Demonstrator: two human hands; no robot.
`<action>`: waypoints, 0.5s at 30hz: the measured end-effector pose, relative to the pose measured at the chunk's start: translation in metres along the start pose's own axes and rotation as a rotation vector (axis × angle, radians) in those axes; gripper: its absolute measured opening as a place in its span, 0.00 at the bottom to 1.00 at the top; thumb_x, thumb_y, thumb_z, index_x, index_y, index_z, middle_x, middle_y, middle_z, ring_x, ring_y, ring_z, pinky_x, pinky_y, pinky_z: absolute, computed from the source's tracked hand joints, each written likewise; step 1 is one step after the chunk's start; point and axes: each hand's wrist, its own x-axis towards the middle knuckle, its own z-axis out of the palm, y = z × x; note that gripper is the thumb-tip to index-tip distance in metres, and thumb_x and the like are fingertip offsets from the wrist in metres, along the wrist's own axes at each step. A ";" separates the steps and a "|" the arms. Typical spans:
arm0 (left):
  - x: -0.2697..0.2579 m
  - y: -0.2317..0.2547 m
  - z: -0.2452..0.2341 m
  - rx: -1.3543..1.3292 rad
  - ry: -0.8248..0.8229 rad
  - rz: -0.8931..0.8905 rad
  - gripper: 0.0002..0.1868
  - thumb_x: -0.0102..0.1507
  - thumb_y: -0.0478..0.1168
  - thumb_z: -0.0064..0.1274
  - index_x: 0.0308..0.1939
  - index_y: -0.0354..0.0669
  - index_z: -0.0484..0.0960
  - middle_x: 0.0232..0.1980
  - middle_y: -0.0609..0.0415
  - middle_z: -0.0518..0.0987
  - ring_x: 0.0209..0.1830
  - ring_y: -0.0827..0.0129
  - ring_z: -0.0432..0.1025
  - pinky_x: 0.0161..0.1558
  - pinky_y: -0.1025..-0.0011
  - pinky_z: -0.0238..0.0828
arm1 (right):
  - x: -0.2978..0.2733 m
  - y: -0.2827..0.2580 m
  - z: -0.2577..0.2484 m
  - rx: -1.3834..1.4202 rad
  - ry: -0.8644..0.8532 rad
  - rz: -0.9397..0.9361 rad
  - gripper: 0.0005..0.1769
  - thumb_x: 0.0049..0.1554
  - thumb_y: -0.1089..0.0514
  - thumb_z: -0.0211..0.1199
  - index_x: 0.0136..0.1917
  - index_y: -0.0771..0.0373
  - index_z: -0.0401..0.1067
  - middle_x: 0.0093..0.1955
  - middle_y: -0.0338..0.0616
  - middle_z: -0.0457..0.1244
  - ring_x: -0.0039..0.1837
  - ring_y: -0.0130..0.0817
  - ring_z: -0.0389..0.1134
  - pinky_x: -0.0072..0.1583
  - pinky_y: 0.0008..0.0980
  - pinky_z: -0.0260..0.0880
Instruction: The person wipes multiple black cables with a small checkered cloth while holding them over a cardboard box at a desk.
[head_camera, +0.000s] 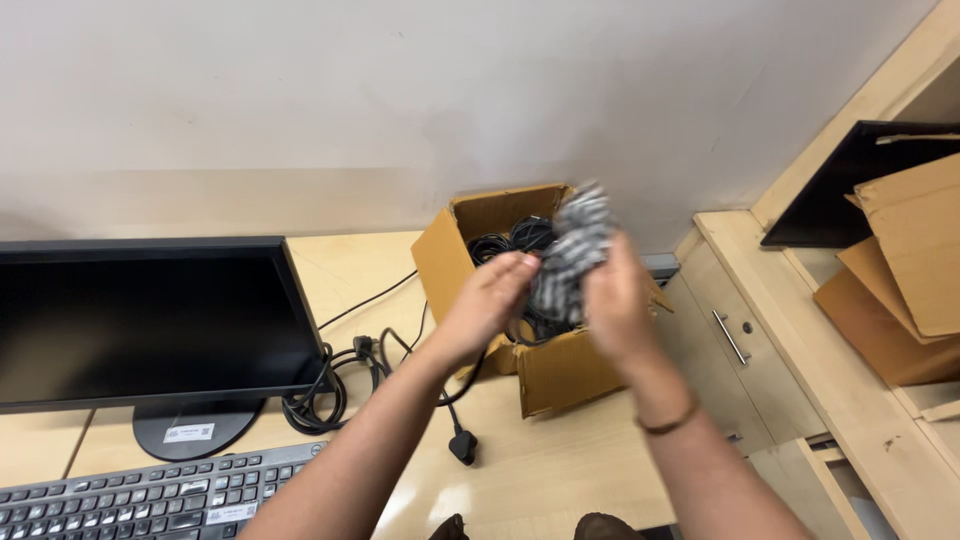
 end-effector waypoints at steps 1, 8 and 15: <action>0.000 0.001 0.006 -0.026 -0.009 0.024 0.12 0.72 0.46 0.44 0.38 0.45 0.75 0.28 0.70 0.67 0.26 0.85 0.59 0.29 0.80 0.57 | -0.005 0.000 0.016 -0.024 -0.030 0.060 0.21 0.55 0.69 0.43 0.61 0.71 0.65 0.46 0.53 0.65 0.45 0.41 0.66 0.48 0.40 0.72; -0.006 0.012 0.016 -0.114 0.010 0.056 0.14 0.73 0.47 0.47 0.35 0.46 0.76 0.26 0.71 0.63 0.24 0.85 0.54 0.25 0.79 0.49 | -0.048 0.066 0.038 -0.223 0.165 -0.179 0.17 0.59 0.68 0.46 0.61 0.74 0.62 0.50 0.57 0.66 0.52 0.52 0.69 0.56 0.47 0.69; -0.004 0.029 -0.002 -0.180 0.004 -0.028 0.18 0.73 0.51 0.41 0.29 0.52 0.65 0.21 0.69 0.56 0.17 0.82 0.48 0.19 0.77 0.42 | -0.052 0.072 0.029 -0.007 0.164 -0.103 0.16 0.57 0.71 0.41 0.57 0.72 0.63 0.45 0.47 0.64 0.45 0.41 0.67 0.50 0.43 0.71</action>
